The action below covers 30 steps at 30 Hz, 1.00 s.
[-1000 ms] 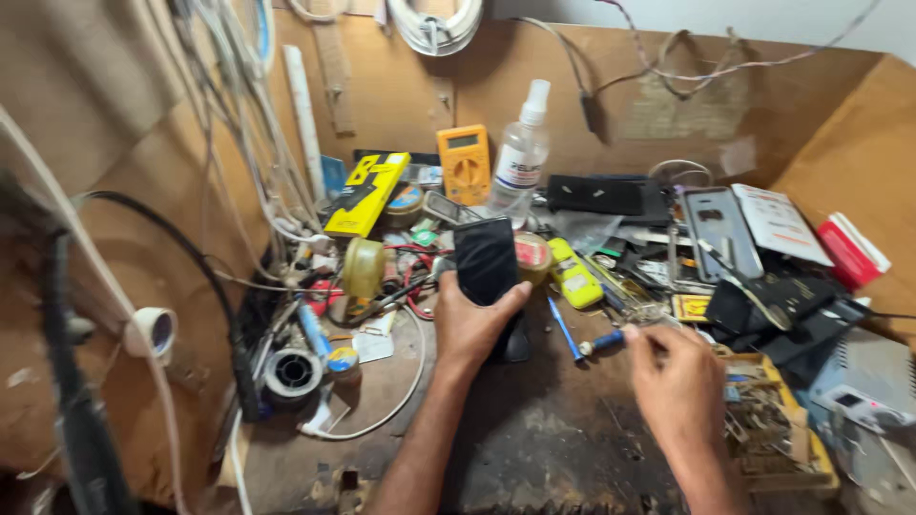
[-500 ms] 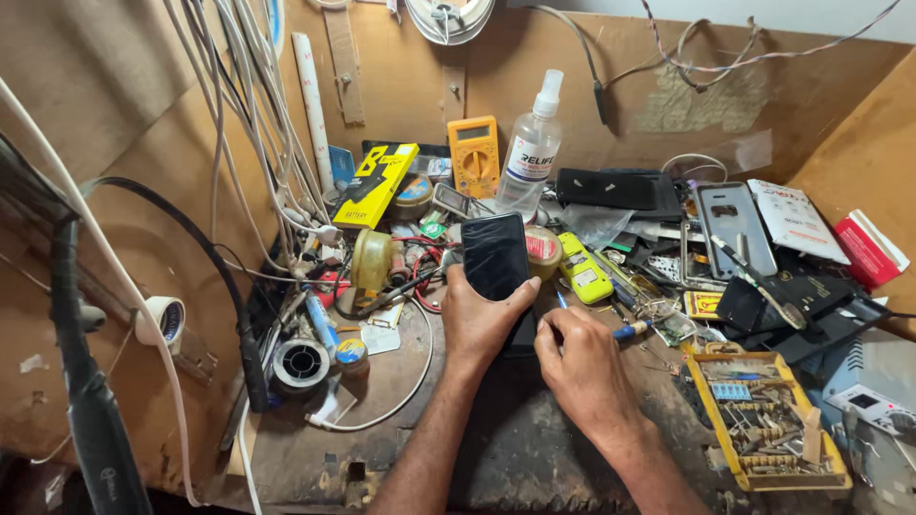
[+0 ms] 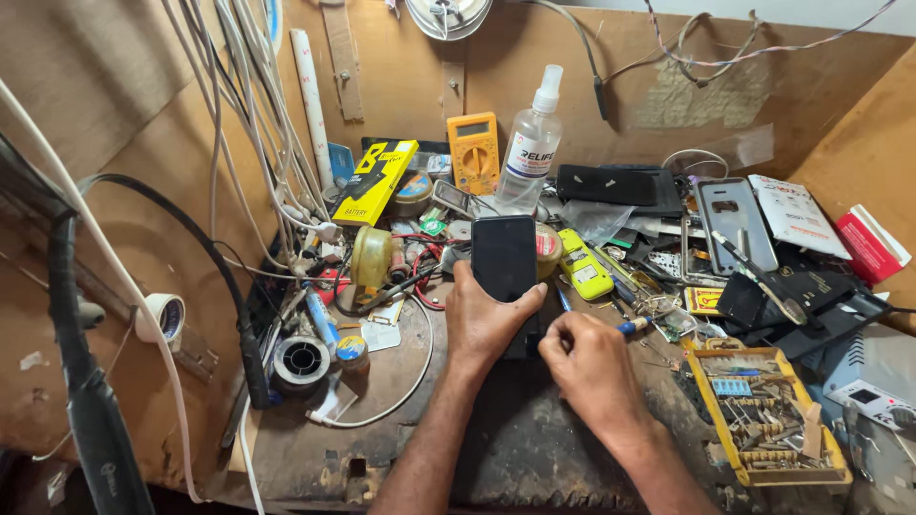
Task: The person holds a black smartphone and uses a small screwdriver to pry along the device's edge, attempting to separate the screen assembly. The person repeatedly repositions the phone and continues prying along different edges without fully opening the device.
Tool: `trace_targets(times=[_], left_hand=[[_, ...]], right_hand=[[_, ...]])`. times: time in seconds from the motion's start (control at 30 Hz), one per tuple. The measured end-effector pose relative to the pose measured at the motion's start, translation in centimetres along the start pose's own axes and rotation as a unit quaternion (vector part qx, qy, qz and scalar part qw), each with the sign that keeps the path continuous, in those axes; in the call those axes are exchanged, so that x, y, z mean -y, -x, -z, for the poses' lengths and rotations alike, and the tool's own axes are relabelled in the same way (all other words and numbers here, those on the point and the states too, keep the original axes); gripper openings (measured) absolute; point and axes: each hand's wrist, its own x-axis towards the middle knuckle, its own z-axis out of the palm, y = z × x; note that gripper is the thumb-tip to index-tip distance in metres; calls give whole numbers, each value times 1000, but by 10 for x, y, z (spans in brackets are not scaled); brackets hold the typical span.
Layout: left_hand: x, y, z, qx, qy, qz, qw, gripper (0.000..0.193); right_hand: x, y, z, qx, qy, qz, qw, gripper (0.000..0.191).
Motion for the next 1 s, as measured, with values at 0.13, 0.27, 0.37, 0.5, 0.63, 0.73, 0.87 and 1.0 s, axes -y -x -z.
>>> trace_targets(times=[0.13,0.27,0.37,0.5,0.63,0.73,0.87,1.0], left_hand=[[3,-3,-1,-9,-3,-9,1000,86],[5,-1,-2,-1,3,0,1000,86],[4,-1,-1,2,-3,-5,1000,84],[1,-1,0,2,-8,-15,1000,84],[-1,0,0,18,-1,1,1000,85],[-2,0,2,15,4,-1,1000,85],[-2,0,1,21,-9,-13,1000,85],[-1,0,0,18,1,-14,1000,82]], right_hand=[[-14,-2,3,88,-238,-193,948,23],[-24,-3,-7,78,-349,-210,910,23],[-29,-3,-10,76,-375,-221,897,23],[-32,-3,-3,79,-370,-241,894,24],[-30,-1,2,79,-361,-252,895,23],[-30,-1,5,77,-359,-264,892,23],[-33,0,7,69,-357,-269,892,23],[-39,1,9,70,-363,-268,890,22]])
